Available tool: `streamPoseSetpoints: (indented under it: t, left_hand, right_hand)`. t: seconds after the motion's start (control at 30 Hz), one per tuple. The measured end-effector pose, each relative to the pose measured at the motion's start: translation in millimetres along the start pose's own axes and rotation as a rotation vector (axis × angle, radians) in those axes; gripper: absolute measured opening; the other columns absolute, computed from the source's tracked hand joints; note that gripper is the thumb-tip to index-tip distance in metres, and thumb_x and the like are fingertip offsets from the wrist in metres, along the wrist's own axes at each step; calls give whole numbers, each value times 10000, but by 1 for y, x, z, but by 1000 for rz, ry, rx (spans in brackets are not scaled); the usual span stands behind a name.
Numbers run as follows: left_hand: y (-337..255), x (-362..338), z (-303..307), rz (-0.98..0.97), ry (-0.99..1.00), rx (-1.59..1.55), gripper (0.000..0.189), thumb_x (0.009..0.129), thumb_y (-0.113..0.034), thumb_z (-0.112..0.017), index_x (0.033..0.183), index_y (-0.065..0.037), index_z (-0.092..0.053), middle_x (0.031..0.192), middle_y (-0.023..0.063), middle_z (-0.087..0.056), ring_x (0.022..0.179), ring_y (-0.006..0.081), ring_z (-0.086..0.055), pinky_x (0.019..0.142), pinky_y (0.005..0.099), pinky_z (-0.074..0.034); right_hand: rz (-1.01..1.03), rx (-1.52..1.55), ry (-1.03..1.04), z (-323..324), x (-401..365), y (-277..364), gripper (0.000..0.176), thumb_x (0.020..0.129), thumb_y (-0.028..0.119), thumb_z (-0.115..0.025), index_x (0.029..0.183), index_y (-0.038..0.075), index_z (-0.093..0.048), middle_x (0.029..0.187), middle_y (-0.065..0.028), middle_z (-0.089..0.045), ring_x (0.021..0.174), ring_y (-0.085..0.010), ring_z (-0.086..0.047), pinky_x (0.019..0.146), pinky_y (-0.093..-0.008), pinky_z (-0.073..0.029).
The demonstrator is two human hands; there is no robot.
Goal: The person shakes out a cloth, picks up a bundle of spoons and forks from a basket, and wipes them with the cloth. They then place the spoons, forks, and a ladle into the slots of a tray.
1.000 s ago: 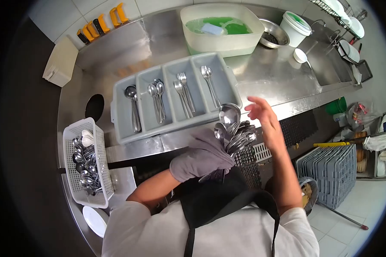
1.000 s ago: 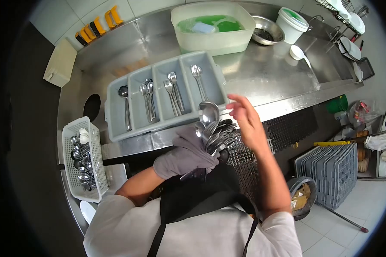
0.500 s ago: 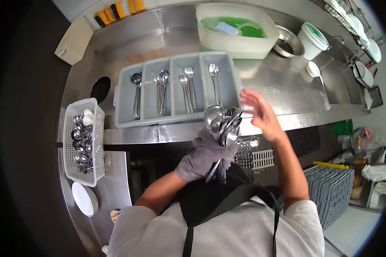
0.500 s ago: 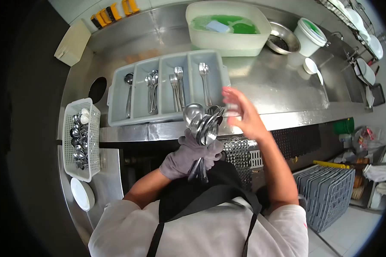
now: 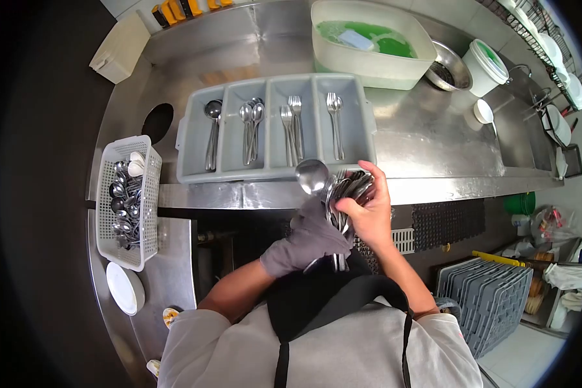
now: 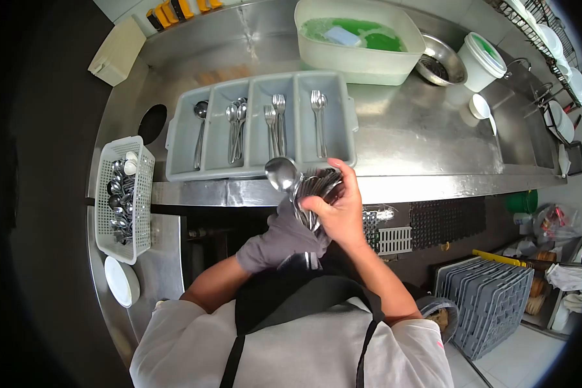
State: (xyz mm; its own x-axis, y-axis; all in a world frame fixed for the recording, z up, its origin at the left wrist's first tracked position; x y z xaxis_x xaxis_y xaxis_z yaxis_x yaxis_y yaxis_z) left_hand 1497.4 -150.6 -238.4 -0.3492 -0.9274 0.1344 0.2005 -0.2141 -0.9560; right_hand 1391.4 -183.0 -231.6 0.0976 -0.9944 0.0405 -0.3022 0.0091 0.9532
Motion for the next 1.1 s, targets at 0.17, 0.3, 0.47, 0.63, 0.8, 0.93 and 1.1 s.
streamPoseSetpoints:
  t: [0.17,0.3,0.47,0.63,0.8,0.93,1.1]
  left_hand:
    - [15,-20,7,-199,216,354,354,802,-189,-639,1100,-22,-546,941,112,-604,839,231,-605,761,368,-482]
    - [26,-23,9,89,230,-131,306,810,-186,-628,1054,-16,-555,862,112,-602,794,210,-611,740,347,-488]
    - [38,-32,1,408,189,-698,252,820,-181,-614,997,-9,-566,763,113,-601,737,185,-618,714,320,-495]
    - [-4,-17,25,55,78,292,231,770,-129,-679,926,-14,-554,699,87,-570,652,167,-602,589,335,-484]
    - [-39,-3,69,166,78,-187,228,742,-97,-691,900,-24,-545,731,63,-555,670,151,-580,587,344,-472]
    - [-75,-4,126,-29,-100,-17,217,754,-113,-675,905,-32,-540,784,65,-550,716,153,-569,619,336,-466]
    - [-103,-25,182,-222,-393,208,206,770,-132,-654,910,-42,-534,849,67,-544,774,156,-555,660,327,-459]
  right_hand:
    - [-84,-130,-13,12,5,-7,516,815,-53,-644,1285,9,-441,922,-39,-626,823,-91,-599,756,-238,-500]
    - [-27,-283,-114,9,-8,-23,485,865,-71,-540,1322,3,-394,847,-37,-620,781,-72,-574,704,-231,-481]
    - [-163,-67,60,3,-7,-18,666,897,-26,-562,1455,40,-205,1002,-67,-635,894,-101,-584,793,-223,-457]
    - [-133,274,160,5,-12,-27,989,816,706,-471,1455,8,-185,1335,-185,-467,1197,-206,-463,1034,-359,-328]
    - [-99,-235,865,-32,-10,-40,1084,693,712,-668,1347,-93,-353,1331,-186,-459,1218,-236,-442,1048,-364,-319]
    - [-408,-192,927,-37,22,12,452,791,174,-775,1158,-12,-587,1044,-29,-648,884,-66,-547,754,-245,-470]
    - [-128,-150,783,-45,22,50,323,792,198,-779,967,-7,-603,824,27,-619,812,-44,-502,686,-233,-441]
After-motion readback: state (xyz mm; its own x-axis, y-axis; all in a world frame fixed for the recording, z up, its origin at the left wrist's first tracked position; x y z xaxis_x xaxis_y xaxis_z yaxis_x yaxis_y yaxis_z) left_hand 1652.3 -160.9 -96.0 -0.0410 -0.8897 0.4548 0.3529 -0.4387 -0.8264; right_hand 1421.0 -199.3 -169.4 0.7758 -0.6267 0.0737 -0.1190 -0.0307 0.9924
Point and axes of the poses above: each hand's wrist, its own x-axis towards the middle knuckle, its own z-axis out of the back of the hand, y = z × x, the point moved 6 cm from there along x, towards the middle knuckle
